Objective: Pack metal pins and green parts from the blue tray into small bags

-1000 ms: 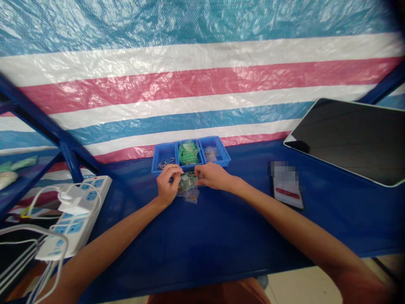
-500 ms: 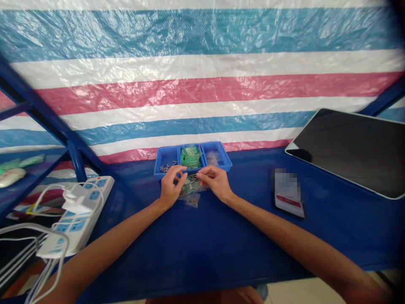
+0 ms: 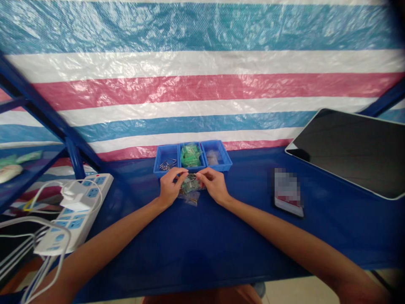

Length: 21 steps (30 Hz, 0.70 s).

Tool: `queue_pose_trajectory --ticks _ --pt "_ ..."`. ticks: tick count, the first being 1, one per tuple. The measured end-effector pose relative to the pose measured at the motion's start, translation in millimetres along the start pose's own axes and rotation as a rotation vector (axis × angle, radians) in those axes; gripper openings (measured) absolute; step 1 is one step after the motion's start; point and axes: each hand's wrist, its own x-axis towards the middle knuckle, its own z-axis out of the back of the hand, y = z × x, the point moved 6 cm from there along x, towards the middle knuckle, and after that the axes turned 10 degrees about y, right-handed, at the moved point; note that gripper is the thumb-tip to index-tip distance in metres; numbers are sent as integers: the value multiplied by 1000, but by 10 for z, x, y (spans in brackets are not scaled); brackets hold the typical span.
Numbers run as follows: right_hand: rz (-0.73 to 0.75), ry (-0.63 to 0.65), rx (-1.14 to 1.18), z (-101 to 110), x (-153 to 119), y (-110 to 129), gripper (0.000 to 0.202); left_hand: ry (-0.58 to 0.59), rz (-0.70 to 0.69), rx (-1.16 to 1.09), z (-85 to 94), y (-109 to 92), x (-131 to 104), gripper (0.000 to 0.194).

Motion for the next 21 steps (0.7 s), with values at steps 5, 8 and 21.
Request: queue_pose_trajectory --ticks 5,8,21 --pt "29 25 -146 1 -1 36 33 15 -16 -17 -12 -6 -5 14" --pt "11 5 -127 25 14 16 36 68 -53 -23 -44 -17 6 13" --pt "53 45 -159 -14 -2 54 26 31 51 -3 -29 34 18 17"
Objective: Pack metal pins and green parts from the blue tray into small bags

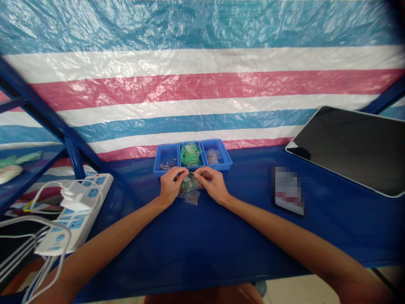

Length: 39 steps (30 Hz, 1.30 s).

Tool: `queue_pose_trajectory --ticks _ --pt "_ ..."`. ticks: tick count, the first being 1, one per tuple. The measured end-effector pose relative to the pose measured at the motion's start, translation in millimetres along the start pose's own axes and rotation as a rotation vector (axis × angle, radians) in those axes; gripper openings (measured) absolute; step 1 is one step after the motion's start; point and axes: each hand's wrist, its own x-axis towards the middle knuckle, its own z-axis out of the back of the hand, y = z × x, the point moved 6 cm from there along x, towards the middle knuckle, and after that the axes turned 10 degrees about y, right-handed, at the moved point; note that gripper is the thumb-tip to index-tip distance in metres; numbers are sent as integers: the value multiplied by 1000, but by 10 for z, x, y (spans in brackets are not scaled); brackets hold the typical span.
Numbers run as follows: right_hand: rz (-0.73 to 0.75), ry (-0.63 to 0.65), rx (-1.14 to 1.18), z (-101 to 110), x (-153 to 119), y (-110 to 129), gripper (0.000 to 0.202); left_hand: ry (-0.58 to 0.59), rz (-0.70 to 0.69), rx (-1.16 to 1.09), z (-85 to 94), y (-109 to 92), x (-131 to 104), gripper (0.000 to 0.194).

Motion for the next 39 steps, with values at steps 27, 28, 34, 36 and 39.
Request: queue_pose_trajectory --ticks 27,28,34,36,39 --pt "73 12 -137 -13 48 50 27 27 -8 -2 -6 -51 8 23" --pt "73 6 -139 -4 52 50 27 30 -8 1 -9 -48 9 23" --pt "80 3 -162 12 51 67 28 41 -23 23 -8 -45 8 23" --pt "83 16 -173 2 45 81 29 44 -25 15 -2 -50 8 22" --pt "89 16 -190 -2 32 105 30 59 -22 -11 -7 -53 8 21"
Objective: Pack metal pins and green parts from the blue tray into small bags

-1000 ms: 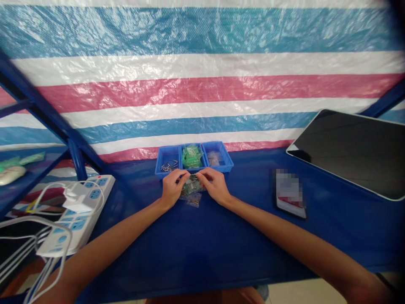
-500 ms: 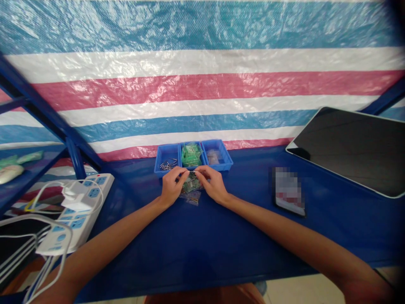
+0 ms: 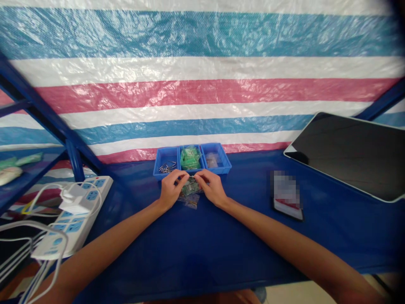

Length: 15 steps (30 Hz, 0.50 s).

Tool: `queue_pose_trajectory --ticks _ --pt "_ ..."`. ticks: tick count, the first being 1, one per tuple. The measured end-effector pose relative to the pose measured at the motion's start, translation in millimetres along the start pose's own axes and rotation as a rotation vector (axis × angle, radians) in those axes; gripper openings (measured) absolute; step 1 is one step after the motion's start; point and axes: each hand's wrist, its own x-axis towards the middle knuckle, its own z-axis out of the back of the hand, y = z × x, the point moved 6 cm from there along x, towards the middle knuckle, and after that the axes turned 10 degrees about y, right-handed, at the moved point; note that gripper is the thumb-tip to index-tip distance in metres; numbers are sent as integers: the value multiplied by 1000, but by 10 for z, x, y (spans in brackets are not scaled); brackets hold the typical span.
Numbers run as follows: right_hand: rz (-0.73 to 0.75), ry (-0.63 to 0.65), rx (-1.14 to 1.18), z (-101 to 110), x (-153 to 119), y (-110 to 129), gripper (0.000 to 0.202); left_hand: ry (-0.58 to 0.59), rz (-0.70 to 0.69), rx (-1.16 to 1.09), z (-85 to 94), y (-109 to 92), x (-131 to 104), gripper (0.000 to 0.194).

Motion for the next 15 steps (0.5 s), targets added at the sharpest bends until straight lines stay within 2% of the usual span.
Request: queue_pose_trajectory --ticks 15 --pt "-29 -18 58 -5 -30 -22 26 -24 -30 6 17 -18 10 15"
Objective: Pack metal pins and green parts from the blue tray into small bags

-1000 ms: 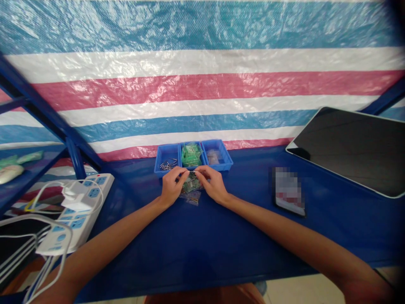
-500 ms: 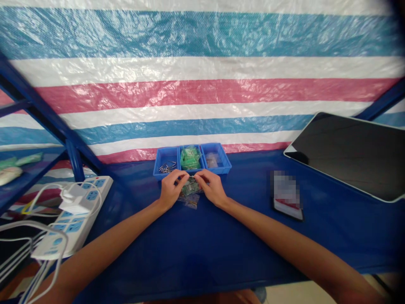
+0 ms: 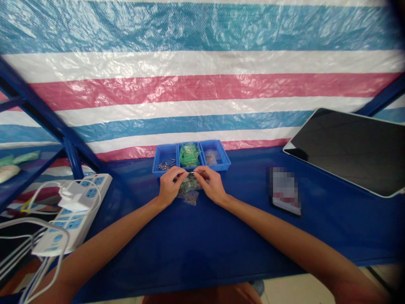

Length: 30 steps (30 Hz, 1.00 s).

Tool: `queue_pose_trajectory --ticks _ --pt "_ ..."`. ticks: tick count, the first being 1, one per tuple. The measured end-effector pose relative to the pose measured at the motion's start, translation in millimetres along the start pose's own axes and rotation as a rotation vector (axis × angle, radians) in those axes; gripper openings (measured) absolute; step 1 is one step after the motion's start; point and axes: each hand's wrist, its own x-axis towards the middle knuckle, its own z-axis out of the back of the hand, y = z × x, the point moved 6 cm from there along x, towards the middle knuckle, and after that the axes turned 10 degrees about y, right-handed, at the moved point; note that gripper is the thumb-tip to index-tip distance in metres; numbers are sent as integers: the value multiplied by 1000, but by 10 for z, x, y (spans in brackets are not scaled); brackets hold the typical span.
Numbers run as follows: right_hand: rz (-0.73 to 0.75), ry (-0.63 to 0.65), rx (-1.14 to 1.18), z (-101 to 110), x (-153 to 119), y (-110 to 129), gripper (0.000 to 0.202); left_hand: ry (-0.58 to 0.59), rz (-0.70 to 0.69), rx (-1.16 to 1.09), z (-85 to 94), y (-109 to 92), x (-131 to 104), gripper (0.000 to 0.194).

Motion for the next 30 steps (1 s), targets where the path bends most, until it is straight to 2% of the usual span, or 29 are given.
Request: queue_pose_trajectory --ticks 12,19,25,30 --pt "70 18 -111 9 5 58 26 16 -26 -8 -2 5 -17 19" --pt "121 39 -179 -16 25 68 24 -51 -89 50 36 -32 -40 15" --pt "93 -8 -140 13 21 55 23 -23 46 -33 32 13 -55 23" --pt "96 -42 -136 37 5 71 23 -18 80 -89 13 54 -51 26"
